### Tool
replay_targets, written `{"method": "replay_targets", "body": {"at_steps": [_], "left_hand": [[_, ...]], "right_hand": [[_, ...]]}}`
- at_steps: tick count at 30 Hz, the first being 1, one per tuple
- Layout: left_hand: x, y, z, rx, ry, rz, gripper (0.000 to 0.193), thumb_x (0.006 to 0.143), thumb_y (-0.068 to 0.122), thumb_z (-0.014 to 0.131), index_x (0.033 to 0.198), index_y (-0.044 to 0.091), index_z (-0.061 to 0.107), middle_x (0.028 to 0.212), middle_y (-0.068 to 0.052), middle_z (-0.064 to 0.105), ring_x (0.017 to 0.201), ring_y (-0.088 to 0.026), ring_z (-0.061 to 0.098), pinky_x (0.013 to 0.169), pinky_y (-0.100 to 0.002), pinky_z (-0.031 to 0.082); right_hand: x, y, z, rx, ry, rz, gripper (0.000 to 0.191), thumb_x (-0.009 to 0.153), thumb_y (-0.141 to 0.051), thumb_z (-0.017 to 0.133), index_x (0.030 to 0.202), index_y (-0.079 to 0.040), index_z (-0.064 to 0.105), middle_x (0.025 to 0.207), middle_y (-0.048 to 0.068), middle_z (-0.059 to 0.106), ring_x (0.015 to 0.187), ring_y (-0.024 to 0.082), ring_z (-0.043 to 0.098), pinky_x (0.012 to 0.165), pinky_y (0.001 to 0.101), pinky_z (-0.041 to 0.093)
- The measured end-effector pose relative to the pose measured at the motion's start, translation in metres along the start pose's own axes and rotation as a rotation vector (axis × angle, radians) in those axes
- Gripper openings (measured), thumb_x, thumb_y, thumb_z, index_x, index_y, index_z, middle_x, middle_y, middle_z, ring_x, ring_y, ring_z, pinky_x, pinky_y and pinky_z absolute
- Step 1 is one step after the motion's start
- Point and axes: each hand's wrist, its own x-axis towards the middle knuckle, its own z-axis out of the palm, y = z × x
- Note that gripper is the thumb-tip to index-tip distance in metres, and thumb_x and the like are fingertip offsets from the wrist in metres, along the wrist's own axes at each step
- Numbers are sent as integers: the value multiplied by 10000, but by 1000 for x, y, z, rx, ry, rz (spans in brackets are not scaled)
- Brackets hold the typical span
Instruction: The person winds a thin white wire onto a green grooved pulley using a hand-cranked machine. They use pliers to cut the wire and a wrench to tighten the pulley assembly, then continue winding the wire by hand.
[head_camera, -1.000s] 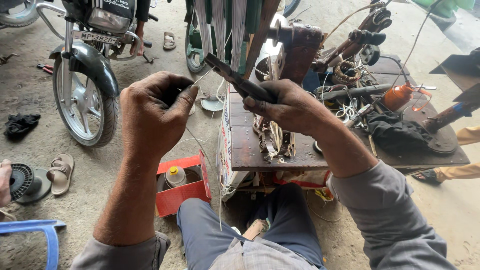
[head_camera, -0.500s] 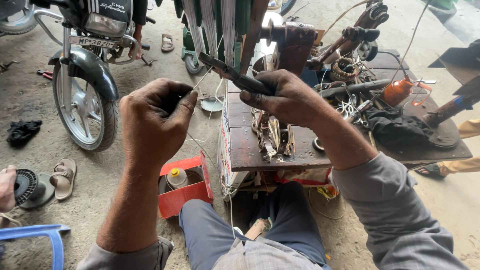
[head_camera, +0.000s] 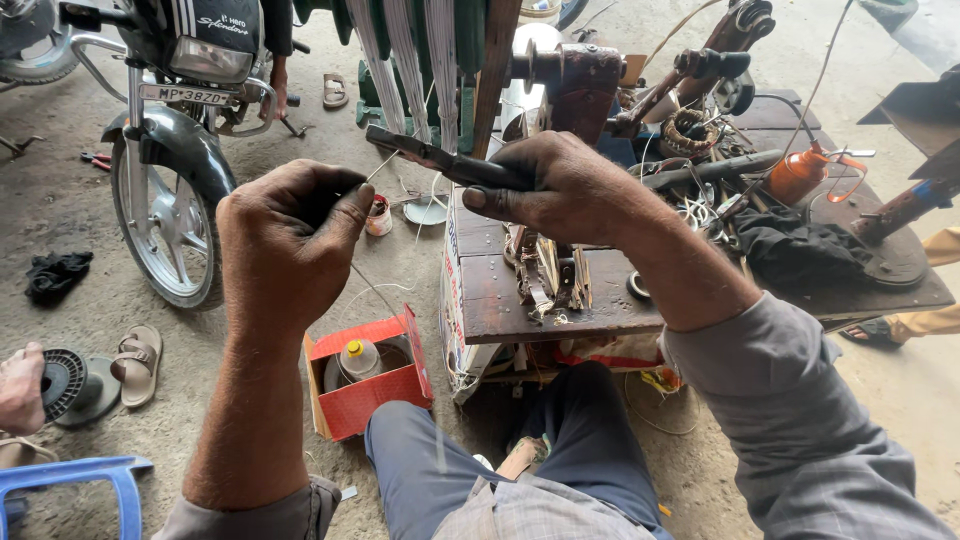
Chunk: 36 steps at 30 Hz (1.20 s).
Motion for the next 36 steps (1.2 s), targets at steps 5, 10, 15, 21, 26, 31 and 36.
{"method": "replay_targets", "body": {"at_steps": [5, 10, 15, 21, 26, 31, 36], "left_hand": [[-2, -1, -5, 81, 6, -4, 70, 951, 80, 768, 995, 27, 782, 837, -44, 772, 730, -69, 699, 659, -219, 540], [-3, 2, -5, 44, 4, 3, 66, 954, 79, 766, 994, 28, 779, 856, -40, 775, 746, -66, 708, 668, -212, 549], [-5, 9, -4, 40, 0, 16, 49, 963, 73, 765, 984, 29, 773, 847, -43, 774, 742, -68, 710, 663, -216, 551], [-14, 7, 6, 98, 6, 72, 60, 961, 81, 776, 972, 26, 756, 816, -42, 761, 692, -75, 712, 623, -229, 568], [7, -36, -4, 428, 153, 312, 52, 1019, 27, 744, 968, 39, 741, 823, -74, 737, 675, -145, 680, 609, -296, 524], [16, -77, -10, -111, 198, -81, 104, 1005, -15, 621, 984, 75, 668, 876, -43, 712, 723, -120, 682, 622, -268, 569], [17, -69, -1, -894, 30, -231, 102, 997, 8, 682, 1058, 78, 641, 918, -42, 676, 636, -93, 580, 538, -232, 484]], "right_hand": [[-1, 0, -6, -29, 2, 19, 399, 913, -470, 734, 905, -74, 775, 594, 26, 592, 541, 123, 531, 481, 355, 414], [2, 1, -14, -109, 34, -58, 449, 898, -512, 758, 924, -65, 778, 611, 48, 610, 572, 133, 547, 510, 353, 447], [8, -6, -16, -150, 22, -14, 426, 872, -521, 742, 933, -103, 796, 641, 39, 669, 560, 152, 596, 499, 375, 454], [13, -9, -12, -210, -9, 50, 484, 901, -539, 733, 830, -61, 764, 598, 62, 645, 517, 169, 594, 485, 379, 465], [6, -5, -1, -230, 88, -76, 443, 939, -494, 716, 807, -72, 752, 596, 57, 643, 489, 177, 575, 498, 389, 461], [-22, 2, 15, -364, 203, -260, 337, 954, -392, 768, 938, -56, 783, 902, 139, 696, 672, 255, 589, 568, 409, 477], [-92, 43, 38, -6, 327, -536, 246, 941, -279, 750, 952, -36, 716, 1175, 142, 669, 1005, 243, 682, 847, 366, 566]]}}
